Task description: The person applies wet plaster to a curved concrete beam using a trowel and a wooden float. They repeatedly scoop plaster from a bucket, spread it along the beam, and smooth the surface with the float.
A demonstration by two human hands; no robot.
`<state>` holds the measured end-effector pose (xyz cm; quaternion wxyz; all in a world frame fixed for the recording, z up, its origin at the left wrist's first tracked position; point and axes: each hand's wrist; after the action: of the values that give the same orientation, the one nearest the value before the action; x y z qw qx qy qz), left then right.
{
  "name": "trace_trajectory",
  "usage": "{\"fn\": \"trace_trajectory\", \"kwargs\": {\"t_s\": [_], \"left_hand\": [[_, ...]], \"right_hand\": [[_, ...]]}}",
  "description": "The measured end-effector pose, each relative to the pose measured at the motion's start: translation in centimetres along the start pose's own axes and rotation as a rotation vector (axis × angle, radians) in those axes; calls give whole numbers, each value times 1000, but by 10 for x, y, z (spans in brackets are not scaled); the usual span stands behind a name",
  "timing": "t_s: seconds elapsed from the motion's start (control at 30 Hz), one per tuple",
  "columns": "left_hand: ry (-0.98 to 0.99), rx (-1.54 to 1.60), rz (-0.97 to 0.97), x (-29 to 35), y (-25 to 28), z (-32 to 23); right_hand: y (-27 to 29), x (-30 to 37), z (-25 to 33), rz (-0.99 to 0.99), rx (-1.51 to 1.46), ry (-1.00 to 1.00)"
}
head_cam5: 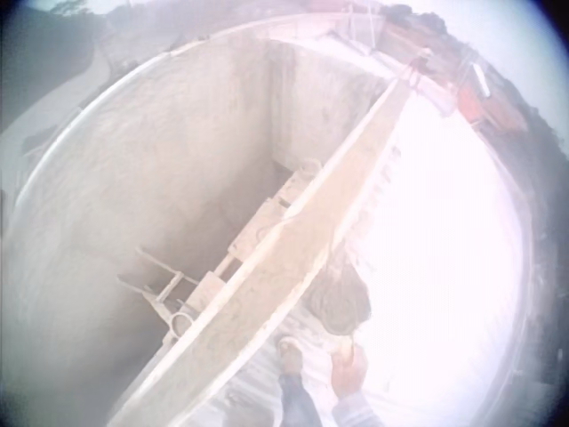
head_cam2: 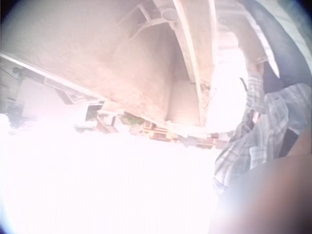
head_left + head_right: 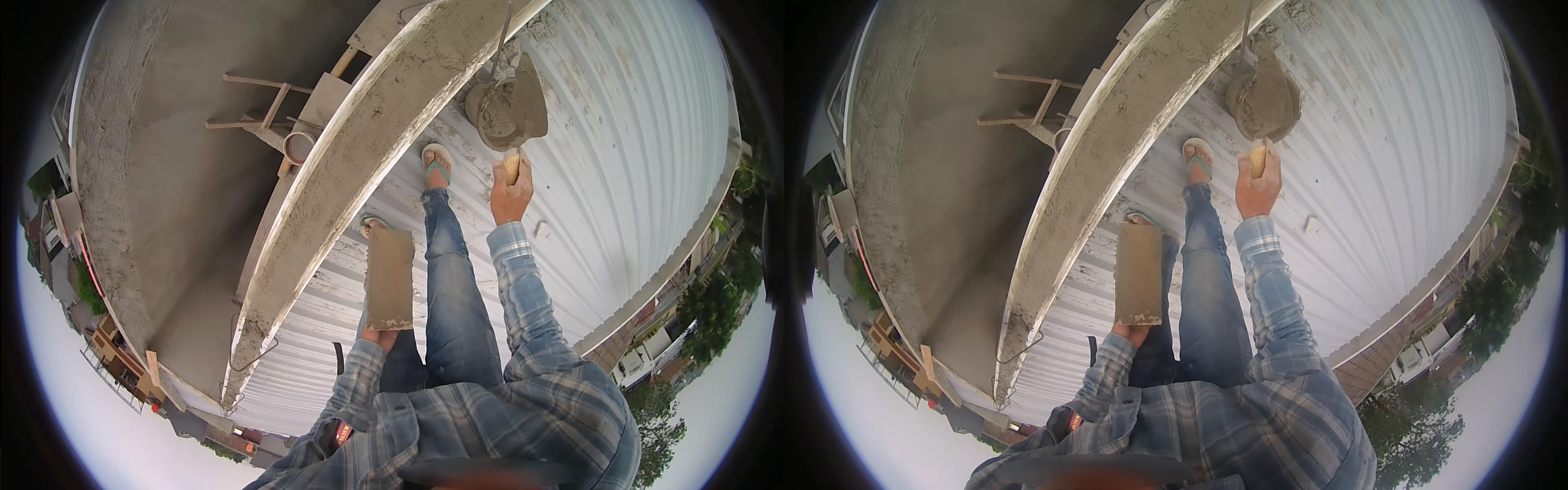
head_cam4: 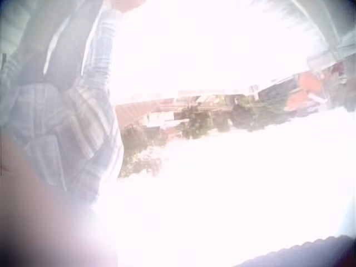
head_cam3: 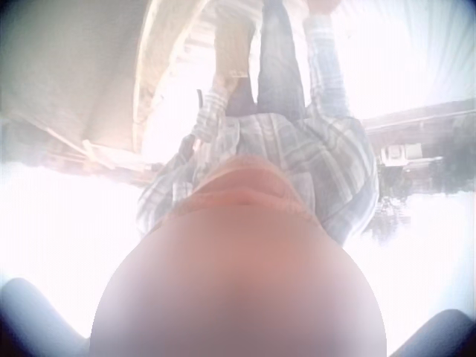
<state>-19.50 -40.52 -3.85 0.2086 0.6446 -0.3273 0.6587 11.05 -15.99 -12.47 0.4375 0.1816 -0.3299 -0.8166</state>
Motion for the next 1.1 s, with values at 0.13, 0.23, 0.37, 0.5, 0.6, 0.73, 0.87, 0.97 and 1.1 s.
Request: {"fn": "trace_trajectory", "kwargs": {"t_s": [0.13,0.23,0.37,0.5,0.6,0.73,0.87,0.97,1.1], "left_hand": [[-21,77,35,-3,-26,-2],[44,90,76,-4,-73,-13],[63,134,104,-7,-137,-29],[31,265,221,-29,-188,-33],[115,315,273,-40,-233,-37],[166,231,387,-55,-236,-34],[180,-23,172,-34,-192,-29],[164,-91,-57,-17,-126,-12],[95,-98,-219,-3,-84,-9]], "right_hand": [[-6,-29,-84,323,-166,-745],[-10,-64,-227,523,-478,-1060],[-17,-74,-185,354,-191,-926],[25,-29,-33,904,-709,-925],[46,-24,66,1079,-1262,-1032],[29,-39,92,947,-1085,-773],[14,-117,117,663,-287,110],[-25,-141,97,373,76,399],[-51,-92,85,510,131,491]]}}
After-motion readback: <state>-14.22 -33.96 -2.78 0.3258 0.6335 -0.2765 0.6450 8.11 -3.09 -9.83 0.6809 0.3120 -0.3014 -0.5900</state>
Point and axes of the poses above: each hand's wrist, its own x-axis away from the middle knuckle, its own y-axis out of the back of the hand, z = x × y, and after that the axes turned 2 degrees about -x, right-handed
